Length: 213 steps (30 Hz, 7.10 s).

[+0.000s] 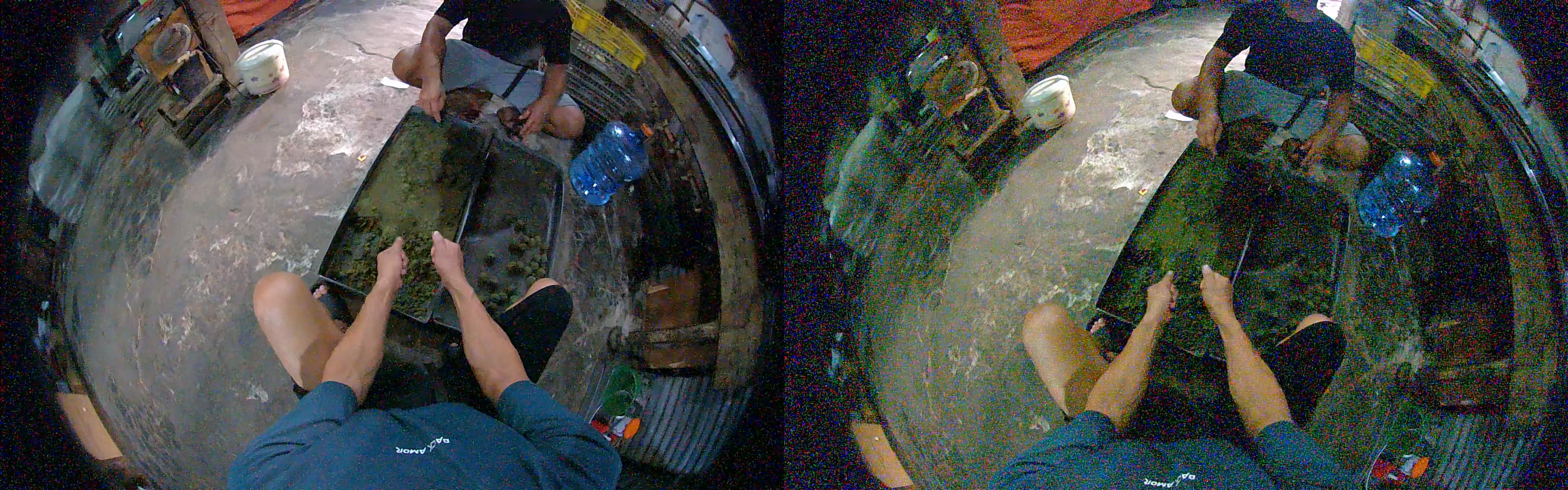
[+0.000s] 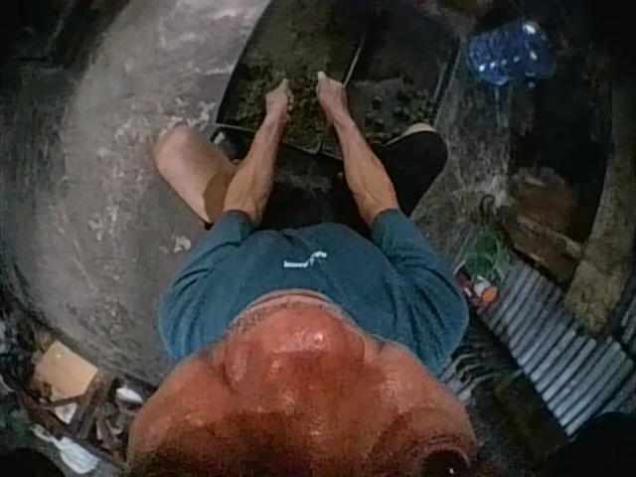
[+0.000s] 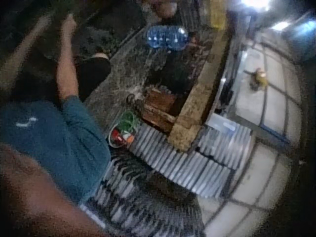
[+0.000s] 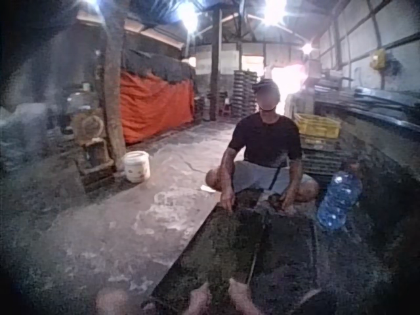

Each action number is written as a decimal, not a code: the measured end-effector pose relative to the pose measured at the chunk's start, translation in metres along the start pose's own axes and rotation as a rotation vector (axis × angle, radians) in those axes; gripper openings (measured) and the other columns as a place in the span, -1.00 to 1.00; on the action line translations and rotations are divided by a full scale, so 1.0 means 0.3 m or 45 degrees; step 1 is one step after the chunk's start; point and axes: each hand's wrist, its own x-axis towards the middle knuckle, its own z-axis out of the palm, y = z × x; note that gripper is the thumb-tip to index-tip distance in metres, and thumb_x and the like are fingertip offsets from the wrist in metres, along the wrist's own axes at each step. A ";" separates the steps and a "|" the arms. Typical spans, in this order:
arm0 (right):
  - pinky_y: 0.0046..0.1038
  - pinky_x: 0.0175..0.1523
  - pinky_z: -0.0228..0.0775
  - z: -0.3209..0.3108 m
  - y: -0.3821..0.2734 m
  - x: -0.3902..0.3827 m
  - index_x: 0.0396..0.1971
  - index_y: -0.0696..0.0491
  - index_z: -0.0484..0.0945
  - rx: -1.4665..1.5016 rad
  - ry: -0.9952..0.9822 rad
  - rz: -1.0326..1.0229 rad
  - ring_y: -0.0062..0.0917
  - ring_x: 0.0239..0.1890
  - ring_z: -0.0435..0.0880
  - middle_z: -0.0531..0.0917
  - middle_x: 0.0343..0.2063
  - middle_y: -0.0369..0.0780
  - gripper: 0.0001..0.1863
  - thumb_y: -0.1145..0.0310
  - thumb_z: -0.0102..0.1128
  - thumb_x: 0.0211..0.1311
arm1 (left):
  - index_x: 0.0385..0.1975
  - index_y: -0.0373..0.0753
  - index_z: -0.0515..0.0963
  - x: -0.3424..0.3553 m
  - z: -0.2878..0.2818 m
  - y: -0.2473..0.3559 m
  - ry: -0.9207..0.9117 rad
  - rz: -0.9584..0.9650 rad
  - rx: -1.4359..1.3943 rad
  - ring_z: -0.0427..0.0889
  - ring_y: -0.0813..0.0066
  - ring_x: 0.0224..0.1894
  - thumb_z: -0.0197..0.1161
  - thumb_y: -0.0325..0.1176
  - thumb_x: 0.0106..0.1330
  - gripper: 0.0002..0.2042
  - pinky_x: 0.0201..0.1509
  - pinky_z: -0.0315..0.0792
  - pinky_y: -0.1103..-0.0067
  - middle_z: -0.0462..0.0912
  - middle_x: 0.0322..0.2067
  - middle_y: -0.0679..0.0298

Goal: The person scoops a green paste from a tray and rolls it into small balls by hand, placing each ball into a second tray. The process is repeated continuously.

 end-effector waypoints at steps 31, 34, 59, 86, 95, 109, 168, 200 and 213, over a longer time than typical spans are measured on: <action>-0.53 -0.61 0.14 0.019 0.014 0.003 -0.78 0.05 0.41 0.199 0.123 0.122 -0.62 -0.74 0.36 0.41 -0.83 -0.31 -0.55 0.05 0.11 0.15 | -0.71 -0.19 0.32 -0.014 -0.017 0.009 -0.070 -0.017 -0.089 0.23 0.64 -0.79 0.02 -0.07 0.30 -0.60 -0.77 0.03 0.65 0.31 -0.79 0.40; -0.51 -0.51 0.30 0.014 0.076 0.059 -0.60 0.09 0.50 0.113 0.084 0.100 -0.59 -0.60 0.52 0.50 -0.70 -0.27 -0.65 0.09 0.14 0.12 | -0.64 -0.22 0.38 0.009 0.001 0.006 -0.076 -0.071 -0.218 0.27 0.63 -0.74 0.03 -0.10 0.30 -0.64 -0.75 0.07 0.66 0.42 -0.69 0.34; -0.53 -0.51 0.32 -0.026 -0.048 -0.035 -0.40 0.03 0.42 1.077 -0.160 0.286 -0.56 -0.57 0.47 0.51 -0.53 -0.25 -0.71 0.09 -0.03 0.26 | -0.50 -0.25 0.42 0.037 -0.058 -0.023 -0.118 -0.100 -0.810 0.34 0.56 -0.77 0.03 -0.06 0.29 -0.66 -0.79 0.10 0.68 0.42 -0.68 0.30; -0.59 -0.61 0.18 0.052 -0.001 0.008 -0.42 0.10 0.42 0.443 -0.141 0.129 -0.66 -0.66 0.39 0.49 -0.57 -0.28 -0.74 0.19 -0.02 0.27 | -0.55 -0.21 0.39 0.027 -0.023 0.006 -0.108 -0.066 -0.673 0.34 0.55 -0.71 -0.04 -0.15 0.35 -0.70 -0.73 0.20 0.66 0.41 -0.65 0.31; -0.39 -0.29 0.48 0.074 -0.032 -0.014 0.03 0.10 0.35 0.024 -0.204 -0.255 -0.41 -0.42 0.61 0.60 -0.30 -0.15 -0.63 0.30 -0.06 0.24 | -0.20 -0.29 0.44 0.107 -0.073 -0.096 -0.343 -0.231 -0.854 0.53 0.30 -0.35 -0.22 0.06 0.36 -0.51 -0.32 0.50 0.45 0.51 -0.31 0.14; -0.33 -0.14 0.39 0.073 -0.033 -0.053 -0.16 0.13 0.43 0.103 -0.107 -0.403 -0.31 -0.23 0.53 0.56 -0.30 -0.16 -0.69 0.37 0.06 0.07 | -0.42 -0.27 0.48 0.034 -0.084 -0.011 -0.222 -0.085 -0.425 0.48 0.43 -0.55 0.07 -0.07 0.27 -0.67 -0.61 0.38 0.57 0.47 -0.54 0.24; -0.29 -0.24 0.51 0.276 0.608 0.102 -0.14 -0.02 0.48 -1.545 -1.750 -0.503 -0.18 -0.17 0.56 0.53 -0.24 -0.10 -0.68 0.37 -0.05 0.04 | -0.21 -0.32 0.40 0.168 -0.379 -0.216 0.466 -0.117 -0.647 0.57 0.44 -0.38 -0.05 -0.35 0.32 -0.81 -0.40 0.48 0.61 0.51 -0.35 0.22; -0.20 -0.20 0.43 0.069 0.119 0.030 -0.25 0.18 0.45 -0.777 -0.358 -0.511 -0.13 -0.27 0.57 0.58 -0.35 0.00 -0.69 0.35 0.14 -0.02 | -0.67 -0.37 0.48 0.159 -0.034 -0.248 0.191 0.251 0.533 0.34 0.36 -0.59 0.02 -0.05 0.26 -0.54 -0.46 0.19 0.33 0.44 -0.70 0.13; -0.23 -0.02 0.36 0.069 0.101 0.016 -0.02 0.21 0.37 -0.750 -0.397 -0.038 -0.12 -0.09 0.52 0.54 -0.17 0.07 -0.28 -0.02 0.28 -0.10 | -0.46 -0.32 0.53 0.333 -0.210 -0.454 -0.195 -0.067 0.441 0.50 0.47 -0.59 0.05 -0.12 0.24 -0.66 -0.55 0.31 0.53 0.57 -0.54 0.22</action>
